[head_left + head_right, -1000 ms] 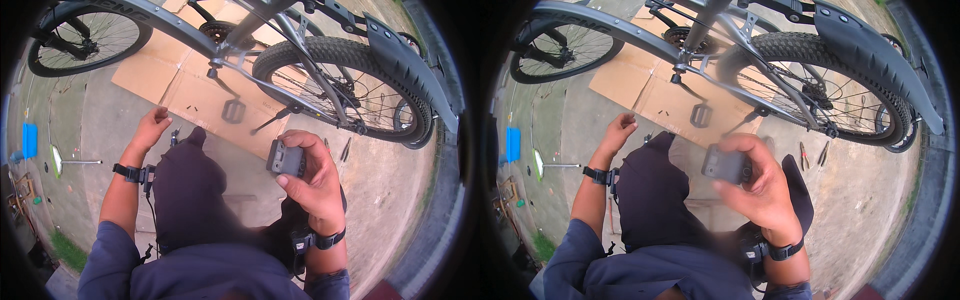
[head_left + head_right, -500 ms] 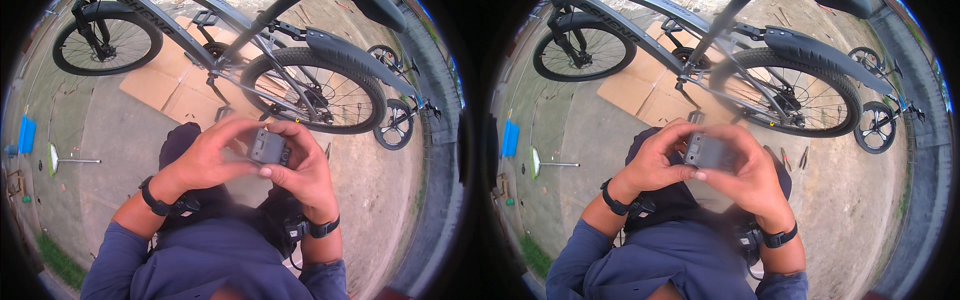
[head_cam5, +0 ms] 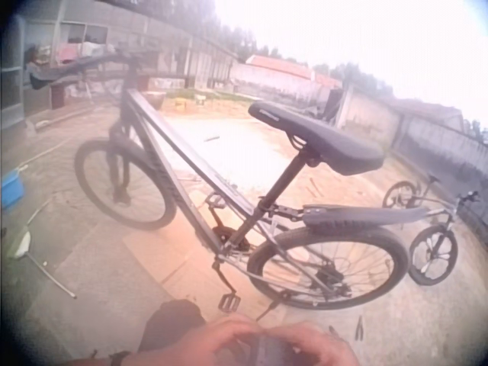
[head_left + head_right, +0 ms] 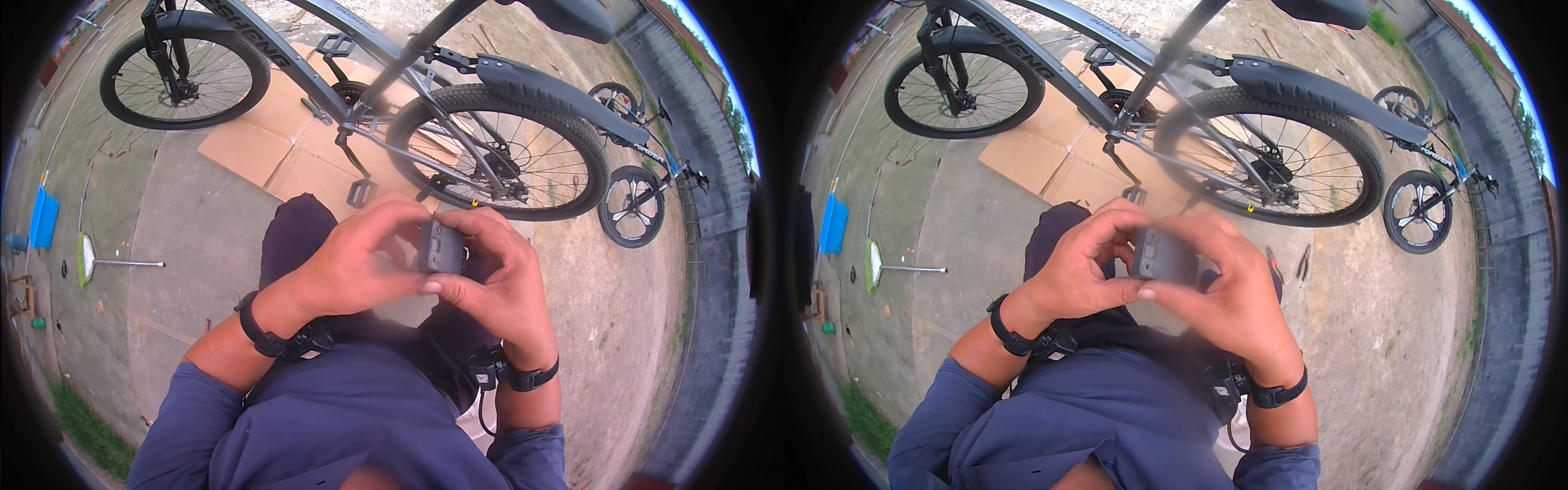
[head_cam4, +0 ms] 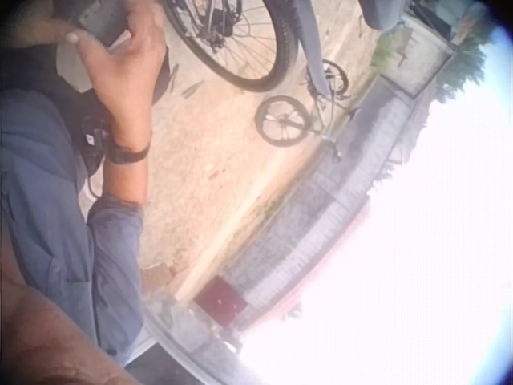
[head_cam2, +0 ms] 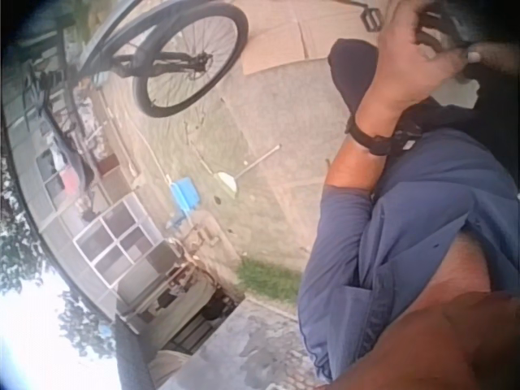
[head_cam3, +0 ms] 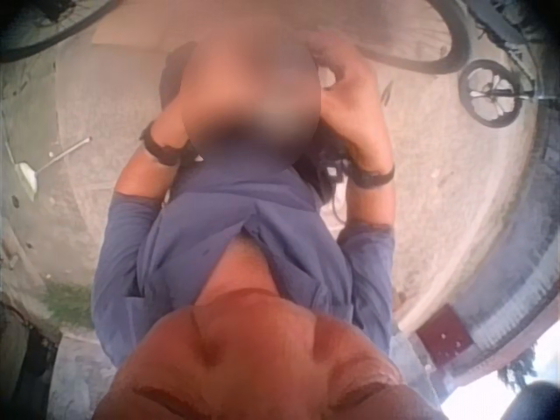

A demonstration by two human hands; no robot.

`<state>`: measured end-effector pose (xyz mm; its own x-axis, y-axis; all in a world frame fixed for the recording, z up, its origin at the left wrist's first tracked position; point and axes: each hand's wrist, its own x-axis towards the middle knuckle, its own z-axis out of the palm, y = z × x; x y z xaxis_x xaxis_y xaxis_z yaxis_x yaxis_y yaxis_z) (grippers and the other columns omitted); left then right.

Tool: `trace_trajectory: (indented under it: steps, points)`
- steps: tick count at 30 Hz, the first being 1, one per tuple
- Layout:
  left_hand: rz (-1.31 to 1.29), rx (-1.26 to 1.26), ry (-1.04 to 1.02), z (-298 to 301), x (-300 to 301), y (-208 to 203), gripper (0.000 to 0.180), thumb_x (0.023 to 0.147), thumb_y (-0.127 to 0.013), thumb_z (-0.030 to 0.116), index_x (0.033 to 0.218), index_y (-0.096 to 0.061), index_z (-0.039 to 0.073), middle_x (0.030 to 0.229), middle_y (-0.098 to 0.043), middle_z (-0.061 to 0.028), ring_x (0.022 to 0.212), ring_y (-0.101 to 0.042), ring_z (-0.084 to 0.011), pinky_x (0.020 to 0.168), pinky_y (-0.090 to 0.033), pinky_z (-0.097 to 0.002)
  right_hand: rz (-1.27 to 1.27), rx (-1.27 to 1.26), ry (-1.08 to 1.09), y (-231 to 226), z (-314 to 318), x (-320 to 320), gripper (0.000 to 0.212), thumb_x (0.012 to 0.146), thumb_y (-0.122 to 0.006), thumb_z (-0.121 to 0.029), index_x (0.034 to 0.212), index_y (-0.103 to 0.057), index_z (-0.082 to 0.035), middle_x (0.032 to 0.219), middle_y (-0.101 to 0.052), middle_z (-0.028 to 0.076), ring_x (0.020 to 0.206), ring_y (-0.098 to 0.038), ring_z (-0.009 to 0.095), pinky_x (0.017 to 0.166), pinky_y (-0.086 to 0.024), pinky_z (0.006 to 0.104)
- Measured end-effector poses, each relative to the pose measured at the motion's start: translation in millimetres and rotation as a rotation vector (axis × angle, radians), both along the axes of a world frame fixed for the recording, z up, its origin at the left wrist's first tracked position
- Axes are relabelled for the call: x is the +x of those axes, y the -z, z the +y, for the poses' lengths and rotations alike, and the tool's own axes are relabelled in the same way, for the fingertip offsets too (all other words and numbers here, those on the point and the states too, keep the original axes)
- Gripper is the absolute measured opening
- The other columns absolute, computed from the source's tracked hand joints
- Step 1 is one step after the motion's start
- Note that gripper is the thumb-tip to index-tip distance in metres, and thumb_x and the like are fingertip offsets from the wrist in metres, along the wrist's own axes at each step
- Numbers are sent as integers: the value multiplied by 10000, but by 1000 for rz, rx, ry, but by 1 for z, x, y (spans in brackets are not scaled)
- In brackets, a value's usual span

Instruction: The person assembles a mounting bracket and attaches it to the seat post of a bicycle by hand. They insert a rubber shim into the bracket and then clamp the assembly around the metal post.

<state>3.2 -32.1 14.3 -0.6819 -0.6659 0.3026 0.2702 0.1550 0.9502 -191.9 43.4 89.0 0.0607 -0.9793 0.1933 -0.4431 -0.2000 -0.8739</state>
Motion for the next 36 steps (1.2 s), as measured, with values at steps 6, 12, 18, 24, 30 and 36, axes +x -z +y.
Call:
trace_trajectory:
  steps: [6, 12, 18, 24, 30, 36]
  points:
    - [58, 44, 12, 9, -3, -1, 586, 823, -851, 61, 1316, -542, -10, 1210, -531, -78, 1074, -622, -168, 884, -551, -309, 42, -22, -7, -10, 6, 0, 494, 701, -857, -89, 1170, -717, -24, 1002, -717, 114, 946, -663, 262, 825, -528, 357]
    - [83, 115, 16, 14, -7, -4, 561, 829, -834, 37, 1298, -529, 0, 1208, -539, -70, 1128, -629, -183, 908, -554, -329, 28, -53, 7, -8, 9, -3, 487, 716, -847, -90, 1179, -714, -18, 1029, -704, 113, 950, -659, 247, 803, -531, 342]
    - [115, 227, 45, 13, -9, -5, 560, 834, -830, 38, 1297, -517, 11, 1217, -561, -58, 1159, -619, -174, 933, -539, -332, -58, 10, 6, -10, 8, -3, 466, 781, -825, -90, 1214, -680, 2, 1084, -653, 106, 1013, -669, 208, 827, -578, 333]
    - [134, 321, 54, 7, -14, -4, 537, 861, -798, 21, 1312, -507, 13, 1261, -584, -58, 1161, -608, -153, 937, -528, -316, -87, 44, 26, -9, -2, -6, 444, 817, -812, -101, 1227, -672, -2, 1105, -650, 111, 1030, -671, 214, 844, -589, 360]
    - [196, 374, 42, 0, -19, -1, 541, 859, -772, 2, 1323, -494, 1, 1255, -613, -90, 1174, -631, -186, 994, -541, -357, -85, 40, 55, -10, -12, -8, 436, 824, -814, -104, 1225, -674, -7, 1113, -663, 116, 1030, -669, 205, 846, -587, 343]
    - [252, 452, 62, -4, -22, 4, 543, 873, -754, -23, 1341, -479, 14, 1280, -573, -72, 1178, -602, -172, 981, -542, -342, -164, -9, 63, 2, -18, -6, 419, 827, -807, -78, 1223, -686, -11, 1125, -687, 115, 1008, -674, 204, 846, -575, 331]
